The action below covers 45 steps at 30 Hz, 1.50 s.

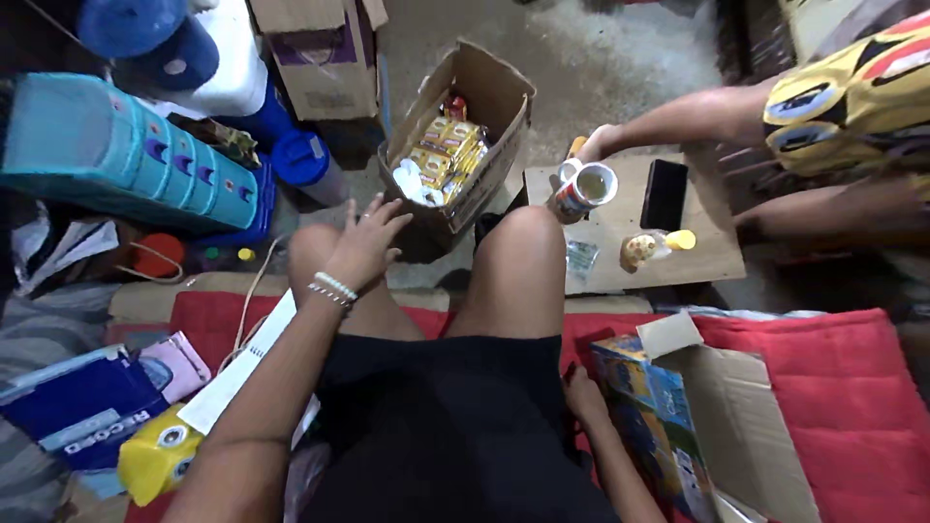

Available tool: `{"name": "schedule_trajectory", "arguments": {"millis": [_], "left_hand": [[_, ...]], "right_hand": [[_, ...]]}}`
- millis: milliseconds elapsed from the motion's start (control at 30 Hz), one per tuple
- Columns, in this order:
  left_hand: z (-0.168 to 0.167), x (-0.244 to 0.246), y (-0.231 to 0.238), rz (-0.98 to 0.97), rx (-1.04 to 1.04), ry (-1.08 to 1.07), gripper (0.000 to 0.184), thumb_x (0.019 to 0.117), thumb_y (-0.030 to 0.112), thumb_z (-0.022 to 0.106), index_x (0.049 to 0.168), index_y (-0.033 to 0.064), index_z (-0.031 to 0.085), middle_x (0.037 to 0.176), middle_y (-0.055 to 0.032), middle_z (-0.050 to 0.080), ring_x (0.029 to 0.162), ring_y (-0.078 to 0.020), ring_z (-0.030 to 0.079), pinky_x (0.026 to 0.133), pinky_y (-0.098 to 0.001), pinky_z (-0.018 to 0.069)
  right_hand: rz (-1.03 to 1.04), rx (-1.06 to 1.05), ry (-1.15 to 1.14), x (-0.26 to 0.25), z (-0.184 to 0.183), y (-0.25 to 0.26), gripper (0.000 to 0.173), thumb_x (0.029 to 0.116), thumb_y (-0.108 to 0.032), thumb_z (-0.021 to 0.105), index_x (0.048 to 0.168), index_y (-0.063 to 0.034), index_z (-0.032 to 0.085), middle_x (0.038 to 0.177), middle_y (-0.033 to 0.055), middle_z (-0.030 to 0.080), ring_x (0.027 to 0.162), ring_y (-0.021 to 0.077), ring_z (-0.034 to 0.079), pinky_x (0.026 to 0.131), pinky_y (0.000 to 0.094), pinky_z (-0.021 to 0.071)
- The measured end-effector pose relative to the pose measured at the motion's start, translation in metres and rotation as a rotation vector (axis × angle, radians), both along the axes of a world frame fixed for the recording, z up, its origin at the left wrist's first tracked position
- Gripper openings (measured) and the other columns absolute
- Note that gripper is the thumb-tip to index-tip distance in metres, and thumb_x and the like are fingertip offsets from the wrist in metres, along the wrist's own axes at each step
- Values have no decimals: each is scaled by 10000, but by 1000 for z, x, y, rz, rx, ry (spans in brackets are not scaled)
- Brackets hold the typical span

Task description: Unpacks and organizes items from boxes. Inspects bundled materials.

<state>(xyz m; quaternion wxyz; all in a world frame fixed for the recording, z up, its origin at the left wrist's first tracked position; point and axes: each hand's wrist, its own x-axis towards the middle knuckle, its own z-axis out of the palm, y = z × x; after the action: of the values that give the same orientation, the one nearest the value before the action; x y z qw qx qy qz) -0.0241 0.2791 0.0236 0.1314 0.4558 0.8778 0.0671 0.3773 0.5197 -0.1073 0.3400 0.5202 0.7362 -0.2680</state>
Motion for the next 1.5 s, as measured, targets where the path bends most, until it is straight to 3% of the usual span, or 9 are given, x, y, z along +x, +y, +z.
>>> {"name": "schedule_trajectory", "arguments": {"millis": [133, 200, 300, 867, 1167, 1333, 1400, 1433, 1500], "left_hand": [[-45, -79, 68, -113, -139, -19, 869, 751, 88, 888, 1521, 142, 489, 1616, -128, 391, 1535, -400, 241, 1197, -719, 108], [-71, -101, 84, -142, -279, -13, 585, 812, 94, 832, 1365, 101, 641, 1397, -173, 613, 1406, -408, 459, 1206, -668, 196], [-86, -95, 97, -112, -523, -9, 151, 948, 54, 636, 1054, 19, 737, 1083, -197, 715, 1083, -410, 659, 985, -628, 470], [-46, 84, 72, -148, -748, -440, 238, 997, -44, 475, 1151, -104, 645, 1187, -290, 645, 1132, -465, 621, 889, -606, 507], [-53, 77, 48, -251, -542, -404, 190, 973, -38, 534, 1105, -77, 664, 1086, -260, 672, 1042, -441, 647, 825, -590, 513], [-55, 74, 40, -169, -484, -511, 223, 986, -21, 529, 1159, -65, 662, 1139, -266, 671, 1097, -451, 635, 894, -615, 495], [-55, 73, 41, -149, -472, -556, 227, 991, -18, 520, 1161, -81, 656, 1162, -272, 661, 1111, -455, 627, 910, -623, 487], [-55, 73, 43, -140, -481, -576, 232, 986, -25, 524, 1170, -88, 651, 1184, -276, 651, 1124, -458, 618, 922, -629, 480], [-54, 72, 47, -123, -503, -613, 242, 973, -47, 529, 1184, -101, 635, 1216, -291, 631, 1144, -476, 600, 946, -655, 463]], "right_hand": [[-53, -16, -21, -3, -2, 1, 618, 1050, -315, 583, 1501, 61, 391, 1281, 331, 632, 1207, 469, 635, 1020, 591, 508], [-58, -20, -45, -5, -1, 3, 615, 1049, -311, 581, 1498, 64, 393, 1287, 323, 633, 1211, 458, 637, 1021, 583, 510], [-51, -37, -90, -10, -1, 4, 597, 1049, -312, 564, 1490, 59, 408, 1303, 301, 633, 1224, 437, 634, 1028, 576, 510], [13, -42, -159, -18, 11, 1, 557, 1062, -240, 542, 1468, 110, 390, 1317, 342, 605, 1252, 459, 610, 1050, 574, 489], [317, -180, -353, -29, 23, 9, 550, 1043, -259, 590, 1433, 114, 484, 1425, 337, 541, 1363, 463, 514, 1142, 576, 402], [508, 49, -228, -85, 132, -11, 354, 1006, -150, 599, 1221, 127, 652, 1215, 353, 654, 1150, 512, 638, 1006, 652, 483], [379, -142, -515, -182, 224, -16, 516, 1128, -242, 371, 1571, 19, 332, 1575, 273, 411, 1461, 434, 412, 1194, 569, 325], [443, 109, -147, -174, 225, -17, 466, 1101, -259, 456, 1397, 94, 524, 1291, 359, 617, 1204, 532, 611, 1022, 660, 461], [555, 269, 298, -188, 210, -5, 452, 1076, -308, 508, 1261, 96, 592, 1006, 321, 685, 905, 515, 689, 791, 686, 531]]}}
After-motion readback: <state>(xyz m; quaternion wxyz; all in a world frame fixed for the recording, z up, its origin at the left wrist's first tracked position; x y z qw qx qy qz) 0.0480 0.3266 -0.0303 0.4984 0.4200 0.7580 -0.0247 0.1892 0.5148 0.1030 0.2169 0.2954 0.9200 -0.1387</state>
